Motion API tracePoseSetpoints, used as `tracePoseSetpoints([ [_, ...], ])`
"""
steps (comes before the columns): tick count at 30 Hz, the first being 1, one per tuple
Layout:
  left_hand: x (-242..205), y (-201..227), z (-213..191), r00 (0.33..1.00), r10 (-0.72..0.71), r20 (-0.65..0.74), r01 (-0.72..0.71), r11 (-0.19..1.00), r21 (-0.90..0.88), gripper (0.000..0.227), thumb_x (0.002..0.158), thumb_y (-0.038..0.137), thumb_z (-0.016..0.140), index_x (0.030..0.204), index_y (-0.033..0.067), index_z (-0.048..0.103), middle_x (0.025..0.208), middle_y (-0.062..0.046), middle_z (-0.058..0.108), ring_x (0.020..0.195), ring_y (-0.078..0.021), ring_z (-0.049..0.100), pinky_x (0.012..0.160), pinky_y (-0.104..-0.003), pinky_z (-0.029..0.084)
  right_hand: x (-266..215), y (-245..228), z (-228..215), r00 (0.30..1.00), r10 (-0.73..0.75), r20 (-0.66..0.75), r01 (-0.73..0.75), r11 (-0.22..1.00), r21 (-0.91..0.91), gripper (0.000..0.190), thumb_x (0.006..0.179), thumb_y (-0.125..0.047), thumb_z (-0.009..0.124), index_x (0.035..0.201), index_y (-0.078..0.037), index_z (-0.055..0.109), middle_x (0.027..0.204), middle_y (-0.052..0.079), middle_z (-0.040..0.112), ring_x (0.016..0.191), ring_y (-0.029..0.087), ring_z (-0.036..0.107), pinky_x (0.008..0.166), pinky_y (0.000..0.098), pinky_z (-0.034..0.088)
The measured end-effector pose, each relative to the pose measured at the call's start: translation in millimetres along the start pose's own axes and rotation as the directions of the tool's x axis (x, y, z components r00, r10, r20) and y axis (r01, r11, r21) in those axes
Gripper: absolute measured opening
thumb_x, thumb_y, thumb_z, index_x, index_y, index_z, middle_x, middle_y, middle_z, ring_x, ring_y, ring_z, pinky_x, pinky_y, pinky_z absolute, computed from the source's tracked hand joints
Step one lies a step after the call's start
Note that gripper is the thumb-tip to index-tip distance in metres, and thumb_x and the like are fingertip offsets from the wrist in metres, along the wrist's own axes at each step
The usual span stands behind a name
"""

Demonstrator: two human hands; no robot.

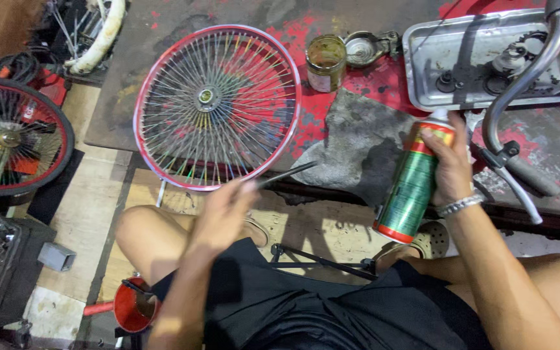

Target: The person applies grease to the center of a motorcycle wheel hub with their finger, then cleans a metal bolt by spraying it with a liquid and wiping it with a cloth.

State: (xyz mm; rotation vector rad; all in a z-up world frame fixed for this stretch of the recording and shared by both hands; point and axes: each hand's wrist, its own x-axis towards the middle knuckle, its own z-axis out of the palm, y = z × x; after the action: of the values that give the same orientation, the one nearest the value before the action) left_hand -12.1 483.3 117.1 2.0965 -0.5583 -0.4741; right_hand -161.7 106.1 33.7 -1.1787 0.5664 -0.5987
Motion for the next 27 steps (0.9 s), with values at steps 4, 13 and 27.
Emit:
tracePoseSetpoints([
  [4, 95, -1, 74, 0.956, 0.263, 0.131, -0.278, 0.954, 0.109, 0.039, 0.108, 0.036, 0.055, 0.102, 0.0012, 0.071, 0.084, -0.012, 0.072, 0.08, -0.0215, 0.069, 0.077, -0.036, 0.053, -23, -35, 0, 0.932, -0.356, 0.064, 0.354, 0.863, -0.36, 0.073, 0.1, -0.025, 0.077, 0.161, -0.008, 0.039, 0.153, 0.012, 0.049, 0.13, 0.019, 0.057, 0.112, 0.0339, 0.049],
  [13, 148, -15, 105, 0.926, 0.231, 0.299, -0.302, 0.928, 0.217, 0.037, 0.096, 0.038, 0.064, 0.096, 0.0019, 0.071, 0.076, -0.019, 0.069, 0.071, -0.0332, 0.069, 0.068, -0.043, 0.052, -94, -51, 14, 0.951, -0.308, 0.017, 0.213, 0.615, -0.759, 0.082, 0.082, -0.034, 0.083, 0.152, -0.01, 0.046, 0.131, 0.016, 0.066, 0.115, 0.023, 0.067, 0.098, 0.0378, 0.052],
  [27, 139, -14, 108, 0.904, 0.372, 0.209, -0.413, 0.887, 0.208, 0.026, 0.102, 0.025, 0.061, 0.101, -0.0014, 0.062, 0.091, -0.023, 0.066, 0.086, -0.0417, 0.065, 0.076, -0.048, 0.049, -83, -32, 35, 0.942, -0.318, 0.108, 0.276, 0.551, -0.787, 0.069, 0.08, -0.027, 0.085, 0.14, -0.007, 0.055, 0.127, 0.017, 0.067, 0.116, 0.029, 0.067, 0.099, 0.0395, 0.052],
])
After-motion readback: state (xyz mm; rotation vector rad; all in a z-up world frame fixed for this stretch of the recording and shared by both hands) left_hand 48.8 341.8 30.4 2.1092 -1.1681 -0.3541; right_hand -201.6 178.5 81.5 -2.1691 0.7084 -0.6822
